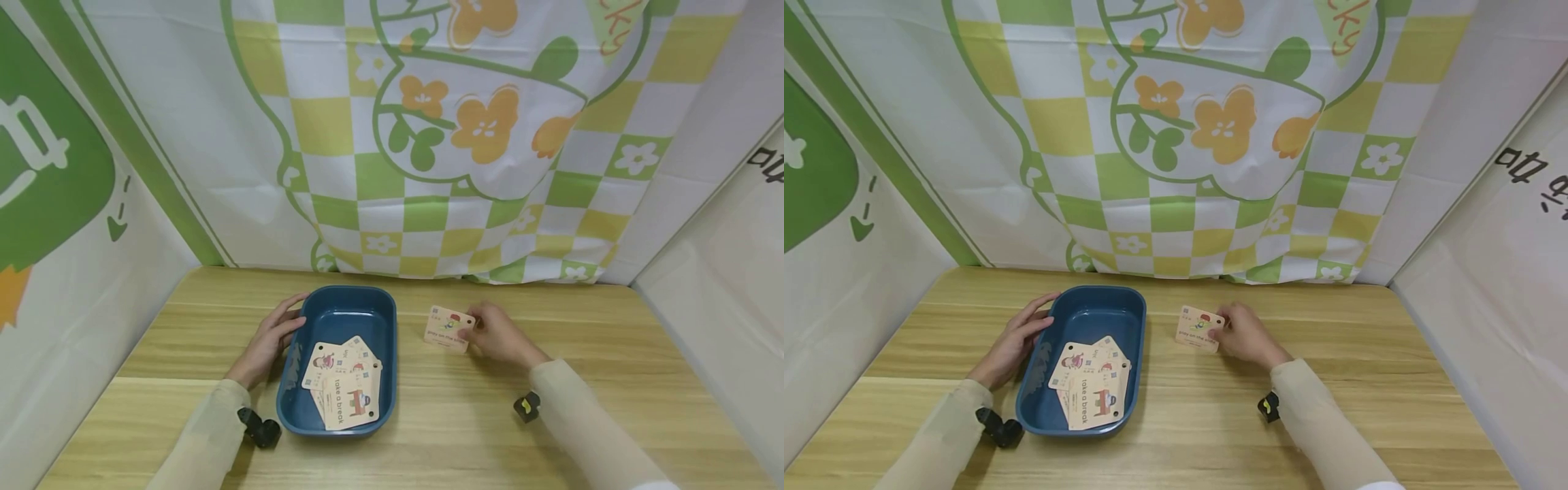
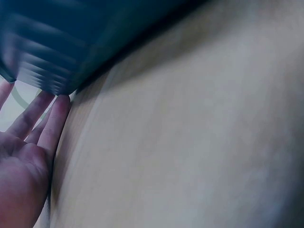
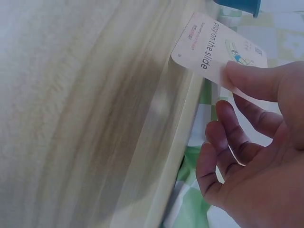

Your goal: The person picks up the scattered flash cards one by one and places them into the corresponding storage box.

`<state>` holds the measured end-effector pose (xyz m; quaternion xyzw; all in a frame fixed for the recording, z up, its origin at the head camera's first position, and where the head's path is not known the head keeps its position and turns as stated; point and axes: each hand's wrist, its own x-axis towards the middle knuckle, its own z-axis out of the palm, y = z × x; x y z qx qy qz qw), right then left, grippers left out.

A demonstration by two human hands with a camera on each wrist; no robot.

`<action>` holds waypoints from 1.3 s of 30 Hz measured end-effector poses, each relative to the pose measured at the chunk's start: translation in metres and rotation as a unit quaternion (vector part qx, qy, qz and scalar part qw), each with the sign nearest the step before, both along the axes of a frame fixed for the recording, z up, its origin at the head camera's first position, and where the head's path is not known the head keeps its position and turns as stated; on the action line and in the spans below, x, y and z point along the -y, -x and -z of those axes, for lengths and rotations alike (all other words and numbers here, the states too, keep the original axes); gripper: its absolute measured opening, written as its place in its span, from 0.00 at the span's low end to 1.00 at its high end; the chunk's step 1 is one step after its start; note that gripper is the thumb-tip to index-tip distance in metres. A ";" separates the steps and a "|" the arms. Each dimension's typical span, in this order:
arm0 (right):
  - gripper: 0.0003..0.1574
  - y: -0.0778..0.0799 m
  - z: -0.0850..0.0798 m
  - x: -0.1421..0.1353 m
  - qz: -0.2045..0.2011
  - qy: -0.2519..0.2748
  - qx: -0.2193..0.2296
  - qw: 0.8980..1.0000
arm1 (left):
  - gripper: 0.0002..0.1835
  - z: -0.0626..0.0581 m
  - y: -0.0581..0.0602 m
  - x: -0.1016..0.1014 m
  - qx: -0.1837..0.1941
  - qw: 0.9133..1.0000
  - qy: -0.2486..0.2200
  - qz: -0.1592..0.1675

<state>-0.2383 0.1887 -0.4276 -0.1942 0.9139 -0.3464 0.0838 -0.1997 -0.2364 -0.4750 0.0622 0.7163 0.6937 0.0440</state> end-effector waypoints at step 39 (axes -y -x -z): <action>0.04 -0.052 -0.045 0.040 -0.055 0.111 -0.073 0.990 | 0.31 0.003 0.002 0.001 0.000 1.000 0.020 -0.001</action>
